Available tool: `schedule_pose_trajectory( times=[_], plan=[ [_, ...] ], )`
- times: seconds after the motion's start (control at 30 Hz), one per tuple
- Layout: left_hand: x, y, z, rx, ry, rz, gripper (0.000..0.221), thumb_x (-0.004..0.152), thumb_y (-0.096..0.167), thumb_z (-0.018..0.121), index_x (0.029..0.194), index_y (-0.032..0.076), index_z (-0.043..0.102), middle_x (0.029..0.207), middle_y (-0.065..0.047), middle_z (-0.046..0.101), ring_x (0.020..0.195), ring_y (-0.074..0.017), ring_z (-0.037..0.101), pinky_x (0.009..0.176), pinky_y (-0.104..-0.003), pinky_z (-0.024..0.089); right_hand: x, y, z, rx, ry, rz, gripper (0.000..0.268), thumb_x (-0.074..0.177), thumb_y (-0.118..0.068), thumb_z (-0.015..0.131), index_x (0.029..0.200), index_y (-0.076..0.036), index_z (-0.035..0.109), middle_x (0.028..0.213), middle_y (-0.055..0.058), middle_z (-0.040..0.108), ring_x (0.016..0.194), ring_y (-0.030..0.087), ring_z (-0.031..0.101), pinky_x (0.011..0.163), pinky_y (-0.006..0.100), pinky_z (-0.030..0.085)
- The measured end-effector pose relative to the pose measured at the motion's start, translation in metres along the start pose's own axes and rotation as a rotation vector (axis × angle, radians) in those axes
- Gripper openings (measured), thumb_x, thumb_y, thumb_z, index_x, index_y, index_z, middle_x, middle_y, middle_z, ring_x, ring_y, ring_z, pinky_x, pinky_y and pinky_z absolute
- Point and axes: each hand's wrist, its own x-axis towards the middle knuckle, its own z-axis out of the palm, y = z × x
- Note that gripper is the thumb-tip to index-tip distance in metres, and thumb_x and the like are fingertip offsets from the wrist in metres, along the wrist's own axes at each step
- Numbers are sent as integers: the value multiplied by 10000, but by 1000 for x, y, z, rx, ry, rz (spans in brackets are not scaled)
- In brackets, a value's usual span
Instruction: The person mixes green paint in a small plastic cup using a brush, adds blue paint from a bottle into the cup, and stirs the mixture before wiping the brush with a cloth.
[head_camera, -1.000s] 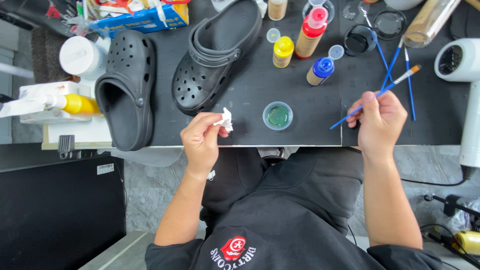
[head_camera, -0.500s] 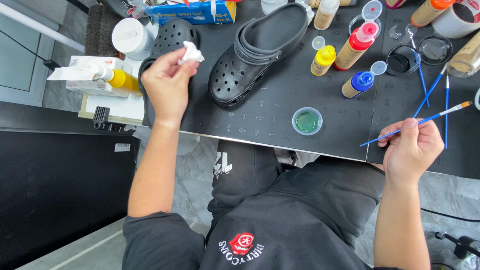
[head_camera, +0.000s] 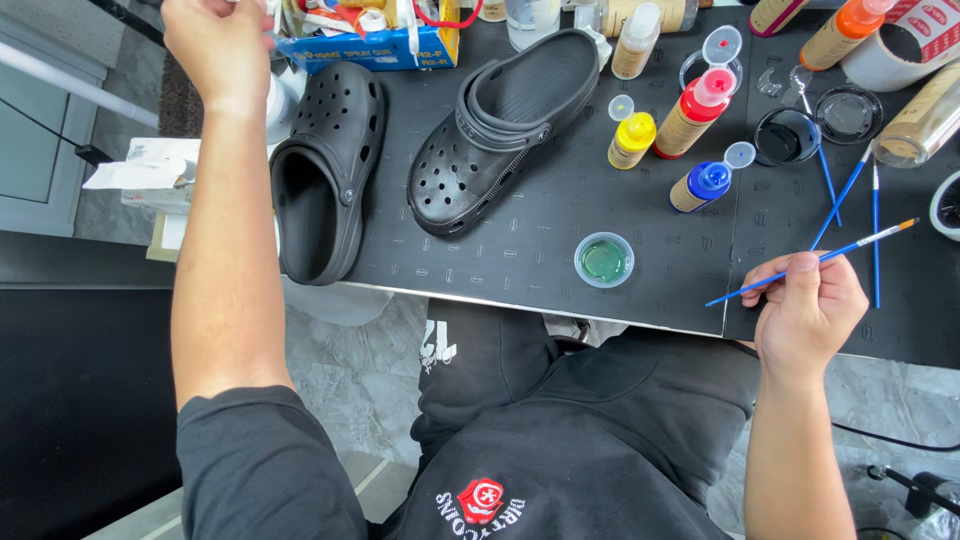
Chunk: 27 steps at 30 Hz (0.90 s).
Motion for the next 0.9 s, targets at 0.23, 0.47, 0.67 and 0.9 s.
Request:
schedule_pose_trajectory(
  times=[0.23, 0.47, 0.67, 0.9],
  plan=[
    [-42, 10, 53, -163, -551, 100, 135, 968, -59, 736, 1081, -10, 679, 984, -71, 743, 863, -121, 727, 727, -245, 572, -1, -1, 4, -39, 28, -6, 340, 1246, -185, 567, 979, 23, 537, 793, 172, 626, 627, 191, 586, 580, 283, 472],
    [-79, 41, 125, 316, -448, 622, 267, 822, -87, 693, 1059, 12, 764, 1046, -162, 666, 911, -352, 708, 795, -375, 586, 3, -12, 14, -148, 75, 45, 291, 1200, -161, 518, 957, -5, 549, 817, 142, 649, 653, 156, 594, 606, 266, 482],
    [-85, 36, 121, 360, -485, 561, 328, 892, -68, 647, 1186, 19, 763, 1195, -165, 692, 998, -347, 718, 862, -391, 590, 11, -22, 22, -196, 67, 130, 193, 1124, -98, 560, 952, -11, 566, 801, 101, 657, 658, 119, 608, 590, 238, 477],
    [-100, 69, 100, 457, -512, 372, 240, 996, 79, 728, 1229, 26, 740, 1252, -140, 687, 875, -280, 732, 811, -388, 575, 22, -34, 24, -294, 23, 295, 168, 988, -52, 707, 887, -21, 577, 718, 57, 653, 580, 66, 605, 504, 190, 448]
  ],
)
